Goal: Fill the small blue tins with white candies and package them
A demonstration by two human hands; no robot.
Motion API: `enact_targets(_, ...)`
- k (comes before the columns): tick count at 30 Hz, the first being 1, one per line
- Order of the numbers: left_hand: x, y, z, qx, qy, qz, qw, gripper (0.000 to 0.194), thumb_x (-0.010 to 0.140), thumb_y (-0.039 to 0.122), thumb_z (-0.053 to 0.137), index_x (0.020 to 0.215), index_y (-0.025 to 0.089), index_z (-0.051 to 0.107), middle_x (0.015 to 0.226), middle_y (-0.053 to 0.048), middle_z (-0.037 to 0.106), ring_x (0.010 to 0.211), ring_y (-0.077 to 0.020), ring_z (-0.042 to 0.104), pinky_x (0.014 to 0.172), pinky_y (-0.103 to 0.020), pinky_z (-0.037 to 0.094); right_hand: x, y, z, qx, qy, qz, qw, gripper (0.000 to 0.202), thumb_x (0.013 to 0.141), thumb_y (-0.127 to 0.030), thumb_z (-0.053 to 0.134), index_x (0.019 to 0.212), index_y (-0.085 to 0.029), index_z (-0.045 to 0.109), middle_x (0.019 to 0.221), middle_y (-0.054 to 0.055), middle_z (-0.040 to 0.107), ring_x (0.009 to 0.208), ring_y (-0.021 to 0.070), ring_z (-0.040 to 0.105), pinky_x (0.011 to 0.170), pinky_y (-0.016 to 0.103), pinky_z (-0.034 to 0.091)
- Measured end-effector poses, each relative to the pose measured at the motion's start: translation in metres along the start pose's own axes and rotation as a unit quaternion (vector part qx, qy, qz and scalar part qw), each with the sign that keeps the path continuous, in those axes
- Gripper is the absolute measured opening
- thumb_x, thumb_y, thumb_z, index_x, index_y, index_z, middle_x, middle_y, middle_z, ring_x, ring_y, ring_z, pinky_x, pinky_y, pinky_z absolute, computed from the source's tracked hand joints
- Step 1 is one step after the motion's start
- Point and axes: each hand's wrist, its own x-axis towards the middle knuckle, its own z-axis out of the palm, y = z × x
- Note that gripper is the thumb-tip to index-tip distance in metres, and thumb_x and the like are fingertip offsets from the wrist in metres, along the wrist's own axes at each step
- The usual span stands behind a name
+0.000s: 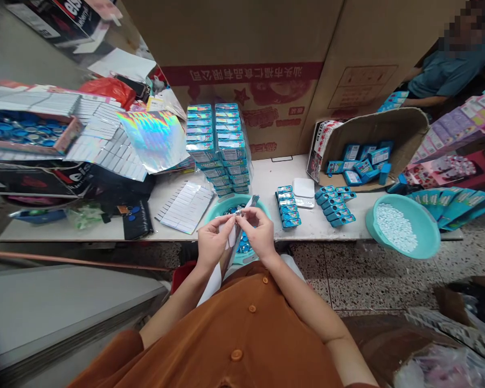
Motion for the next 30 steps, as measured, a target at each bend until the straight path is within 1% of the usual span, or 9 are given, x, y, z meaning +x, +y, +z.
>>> enact_targets(3, 0.002, 0.000, 0.000, -0.025, -0.012, -0.016, 0.999, 0.030, 0.071, 0.037, 0.071, 0.090, 0.013, 0.072, 0.091, -0.008, 0.073, 0.086, -0.0185, 0.066, 0.082, -0.029, 0.051, 0.003, -0.004, -0.005, -0.080, -0.019, -0.049, 0.995, 0.020, 0.075, -0.033, 0.069, 0.092, -0.022, 0.068, 0.074, -0.002, 0.061, 0.065, 0.0104, 0.055, 0.063, 0.023, 0.048)
enact_targets(8, 0.009, 0.000, -0.005, -0.032, -0.028, -0.037, 0.998, 0.034, 0.070, 0.041, 0.072, 0.089, 0.013, 0.073, 0.087, -0.007, 0.073, 0.077, -0.0168, 0.065, 0.073, -0.026, 0.050, 0.014, -0.015, -0.020, -0.172, -0.105, -0.141, 0.969, 0.017, 0.084, -0.028, 0.059, 0.097, -0.024, 0.070, 0.088, 0.003, 0.067, 0.076, 0.0135, 0.061, 0.068, 0.026, 0.050)
enact_targets(11, 0.013, 0.003, -0.008, -0.037, -0.042, -0.054, 0.997, 0.037, 0.068, 0.044, 0.073, 0.088, 0.013, 0.073, 0.084, -0.007, 0.073, 0.071, -0.0157, 0.064, 0.066, -0.025, 0.049, 0.024, -0.023, -0.030, -0.229, -0.151, -0.224, 0.935, 0.019, 0.087, -0.023, 0.057, 0.100, -0.026, 0.069, 0.090, 0.003, 0.068, 0.083, 0.0147, 0.061, 0.075, 0.029, 0.051)
enact_targets(13, 0.015, 0.004, -0.009, -0.030, -0.057, -0.054, 0.996, 0.037, 0.068, 0.044, 0.073, 0.088, 0.013, 0.073, 0.084, -0.007, 0.073, 0.072, -0.0157, 0.064, 0.066, -0.025, 0.049, 0.031, -0.028, -0.034, -0.267, -0.176, -0.268, 0.909, 0.021, 0.087, -0.022, 0.056, 0.104, -0.027, 0.068, 0.091, 0.003, 0.067, 0.085, 0.0150, 0.061, 0.077, 0.030, 0.050)
enact_targets(17, 0.018, 0.007, -0.011, -0.007, -0.094, -0.037, 0.995, 0.036, 0.069, 0.045, 0.072, 0.087, 0.014, 0.074, 0.086, -0.008, 0.073, 0.075, -0.0162, 0.064, 0.069, -0.025, 0.048, 0.044, -0.035, -0.039, -0.332, -0.229, -0.329, 0.854, 0.022, 0.088, -0.023, 0.055, 0.106, -0.026, 0.068, 0.091, 0.004, 0.065, 0.084, 0.0142, 0.060, 0.074, 0.028, 0.050)
enact_targets(20, 0.019, 0.009, -0.012, -0.002, -0.117, -0.044, 0.992, 0.037, 0.069, 0.045, 0.071, 0.087, 0.013, 0.074, 0.085, -0.008, 0.073, 0.073, -0.0160, 0.063, 0.067, -0.025, 0.047, 0.050, -0.038, -0.041, -0.371, -0.265, -0.380, 0.805, 0.020, 0.088, -0.021, 0.056, 0.103, -0.024, 0.069, 0.089, 0.005, 0.066, 0.083, 0.0137, 0.061, 0.072, 0.027, 0.050)
enact_targets(25, 0.019, 0.014, -0.015, 0.000, -0.141, -0.088, 0.986, 0.038, 0.067, 0.045, 0.073, 0.086, 0.012, 0.073, 0.080, -0.007, 0.072, 0.067, -0.0143, 0.060, 0.060, -0.023, 0.045, 0.051, -0.037, -0.047, -0.420, -0.275, -0.454, 0.736, 0.022, 0.088, -0.020, 0.055, 0.105, -0.025, 0.068, 0.089, 0.004, 0.069, 0.081, 0.0133, 0.062, 0.070, 0.026, 0.049)
enact_targets(27, 0.020, 0.015, -0.015, -0.008, -0.144, -0.101, 0.984, 0.038, 0.067, 0.045, 0.073, 0.085, 0.012, 0.073, 0.078, -0.006, 0.072, 0.064, -0.0131, 0.059, 0.058, -0.023, 0.044, 0.049, -0.034, -0.049, -0.428, -0.271, -0.474, 0.720, 0.022, 0.089, -0.018, 0.054, 0.106, -0.025, 0.067, 0.090, 0.004, 0.070, 0.082, 0.0132, 0.063, 0.071, 0.026, 0.050)
enact_targets(30, 0.020, 0.015, -0.014, -0.019, -0.149, -0.112, 0.982, 0.035, 0.066, 0.044, 0.073, 0.083, 0.013, 0.073, 0.076, -0.005, 0.071, 0.061, -0.0119, 0.057, 0.056, -0.022, 0.043, 0.048, -0.029, -0.050, -0.436, -0.266, -0.486, 0.709, 0.022, 0.090, -0.018, 0.052, 0.105, -0.024, 0.067, 0.092, 0.004, 0.071, 0.085, 0.0134, 0.064, 0.074, 0.026, 0.051)
